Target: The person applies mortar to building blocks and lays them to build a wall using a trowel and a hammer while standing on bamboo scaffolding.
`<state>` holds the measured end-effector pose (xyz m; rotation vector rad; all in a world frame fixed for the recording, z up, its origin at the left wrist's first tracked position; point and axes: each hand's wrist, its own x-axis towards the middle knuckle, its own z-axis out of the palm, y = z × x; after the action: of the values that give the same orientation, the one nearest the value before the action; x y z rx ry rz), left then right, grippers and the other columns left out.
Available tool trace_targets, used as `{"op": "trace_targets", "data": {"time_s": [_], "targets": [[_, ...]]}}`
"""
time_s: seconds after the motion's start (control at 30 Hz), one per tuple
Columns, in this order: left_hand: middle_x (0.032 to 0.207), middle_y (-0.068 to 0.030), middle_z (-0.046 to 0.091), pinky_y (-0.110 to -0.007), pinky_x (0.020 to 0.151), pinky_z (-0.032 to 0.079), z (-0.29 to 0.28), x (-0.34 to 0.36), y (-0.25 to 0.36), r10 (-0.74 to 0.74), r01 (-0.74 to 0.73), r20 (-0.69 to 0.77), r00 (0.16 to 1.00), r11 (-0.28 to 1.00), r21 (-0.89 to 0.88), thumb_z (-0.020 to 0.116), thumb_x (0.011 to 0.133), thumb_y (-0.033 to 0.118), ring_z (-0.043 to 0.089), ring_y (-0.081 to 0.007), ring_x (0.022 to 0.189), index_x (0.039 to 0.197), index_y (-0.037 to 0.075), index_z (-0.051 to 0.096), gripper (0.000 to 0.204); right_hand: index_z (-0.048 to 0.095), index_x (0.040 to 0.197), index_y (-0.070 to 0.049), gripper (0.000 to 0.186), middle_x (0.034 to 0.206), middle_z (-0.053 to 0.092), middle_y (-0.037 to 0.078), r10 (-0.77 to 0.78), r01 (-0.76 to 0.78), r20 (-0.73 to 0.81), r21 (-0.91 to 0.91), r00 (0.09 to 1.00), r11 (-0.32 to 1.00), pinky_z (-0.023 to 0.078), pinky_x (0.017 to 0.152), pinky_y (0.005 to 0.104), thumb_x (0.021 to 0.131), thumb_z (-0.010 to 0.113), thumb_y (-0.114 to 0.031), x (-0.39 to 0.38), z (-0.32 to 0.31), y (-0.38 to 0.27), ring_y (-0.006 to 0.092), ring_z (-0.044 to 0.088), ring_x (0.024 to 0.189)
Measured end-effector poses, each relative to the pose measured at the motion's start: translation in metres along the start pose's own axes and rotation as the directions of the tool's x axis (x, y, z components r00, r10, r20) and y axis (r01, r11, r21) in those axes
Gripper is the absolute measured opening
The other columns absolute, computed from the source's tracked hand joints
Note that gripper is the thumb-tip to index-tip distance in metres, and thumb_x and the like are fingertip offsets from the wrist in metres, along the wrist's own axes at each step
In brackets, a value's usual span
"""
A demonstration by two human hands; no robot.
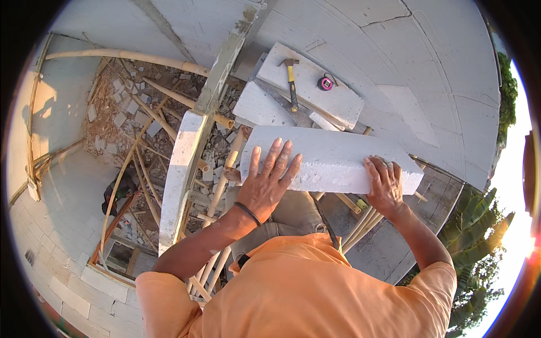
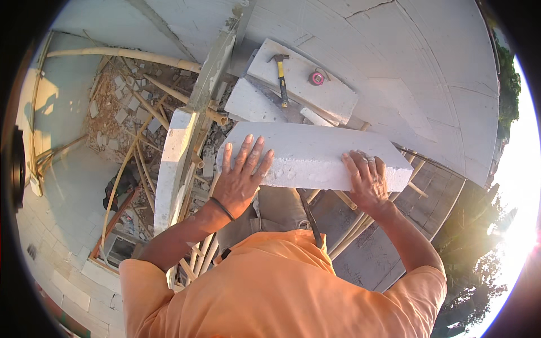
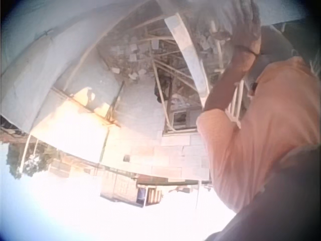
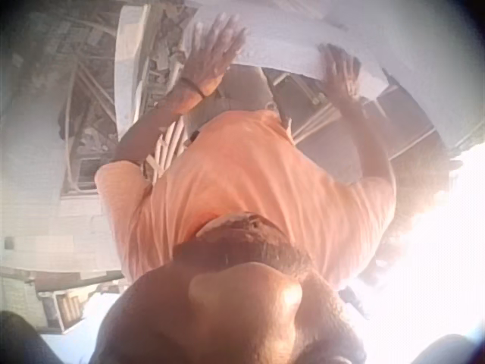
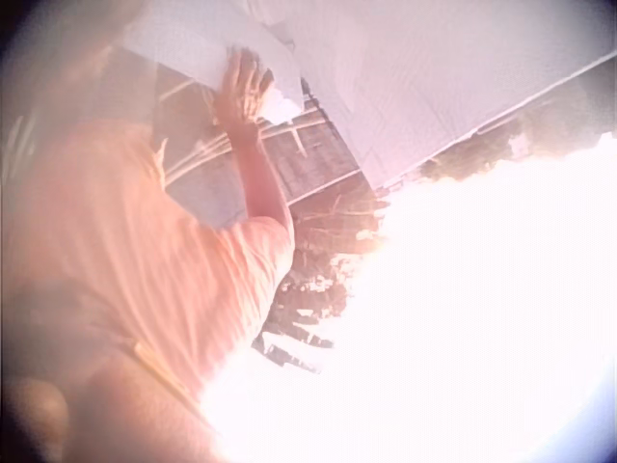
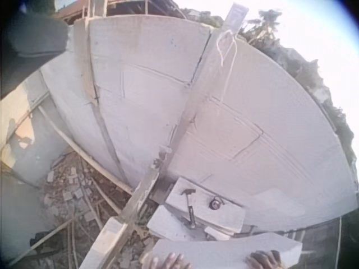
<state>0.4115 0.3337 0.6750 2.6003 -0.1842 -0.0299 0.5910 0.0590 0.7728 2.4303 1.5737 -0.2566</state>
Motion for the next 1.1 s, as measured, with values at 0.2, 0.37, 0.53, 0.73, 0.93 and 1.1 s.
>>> {"op": "trace_targets", "data": {"time_s": [0.2,0.37,0.53,0.73,0.93,1.1], "targets": [[0.120,-0.0181,0.052,-0.049,0.095,0.038,-0.024,-0.058,-0.034,-0.133,0.136,0.027,0.991,0.983,-0.122,0.081,0.061,0.011,0.051,-0.0366,0.107,0.145,-0.002,0.032,0.097,0.041,0.138,-0.005,0.079,0.120,0.054,0.013,-0.225,0.182,0.096,0.329,0.970,0.927,0.034,0.097,0.0402,0.068,0.077,-0.015,0.066,0.021,-0.041,0.0271,0.051,0.113],[0.118,-0.0247,0.047,-0.054,0.097,0.037,0.021,-0.185,-0.031,-0.524,0.520,-0.012,0.851,0.847,-0.106,0.083,0.059,0.012,0.046,-0.0426,0.111,0.131,-0.005,0.033,0.089,0.051,0.131,-0.007,0.057,0.118,0.058,0.005,-0.552,0.551,-0.021,0.095,0.834,0.829,0.035,0.099,0.0367,0.079,0.067,-0.023,0.150,0.015,-0.164,0.0218,0.053,0.113],[0.121,-0.0258,0.046,-0.056,0.101,0.036,0.060,-0.277,0.008,-0.817,0.802,-0.164,0.553,0.575,-0.163,0.087,0.056,0.013,0.044,-0.0445,0.115,0.132,-0.003,0.033,0.095,0.058,0.122,-0.008,0.043,0.115,0.061,0.004,-0.795,0.794,0.011,-0.074,0.606,0.604,0.035,0.101,0.0361,0.083,0.064,-0.022,0.167,-0.026,-0.253,0.0203,0.053,0.115],[0.126,-0.0247,0.047,-0.053,0.103,0.037,-0.023,-0.229,0.003,-0.834,0.843,-0.308,0.458,0.517,-0.146,0.087,0.055,0.014,0.046,-0.0450,0.118,0.140,-0.001,0.033,0.101,0.056,0.121,-0.008,0.049,0.108,0.060,0.004,-0.853,0.861,-0.164,-0.040,0.495,0.507,0.036,0.098,0.0356,0.077,0.070,-0.024,0.262,-0.048,-0.217,0.0208,0.055,0.107],[0.122,-0.0208,0.055,-0.044,0.098,0.045,-0.109,-0.108,-0.127,-0.704,0.758,-0.417,0.575,0.651,-0.054,0.087,0.054,0.020,0.052,-0.0380,0.114,0.137,-0.002,0.044,0.096,0.040,0.141,-0.012,0.074,0.132,0.051,0.009,-0.790,0.793,0.071,-0.062,0.609,0.606,0.034,0.104,0.0444,0.073,0.067,0.000,0.428,-0.088,-0.127,0.0248,0.045,0.128],[0.126,-0.0226,0.053,-0.042,0.102,0.043,-0.129,-0.025,-0.221,-0.744,0.802,-0.362,0.562,0.597,0.020,0.080,0.060,0.031,0.050,-0.0378,0.119,0.131,-0.003,0.048,0.085,0.033,0.143,-0.013,0.092,0.132,0.049,0.006,-0.711,0.695,0.030,-0.242,0.703,0.677,0.043,0.096,0.0474,0.062,0.074,0.004,0.537,-0.062,-0.080,0.0244,0.048,0.126]]}}
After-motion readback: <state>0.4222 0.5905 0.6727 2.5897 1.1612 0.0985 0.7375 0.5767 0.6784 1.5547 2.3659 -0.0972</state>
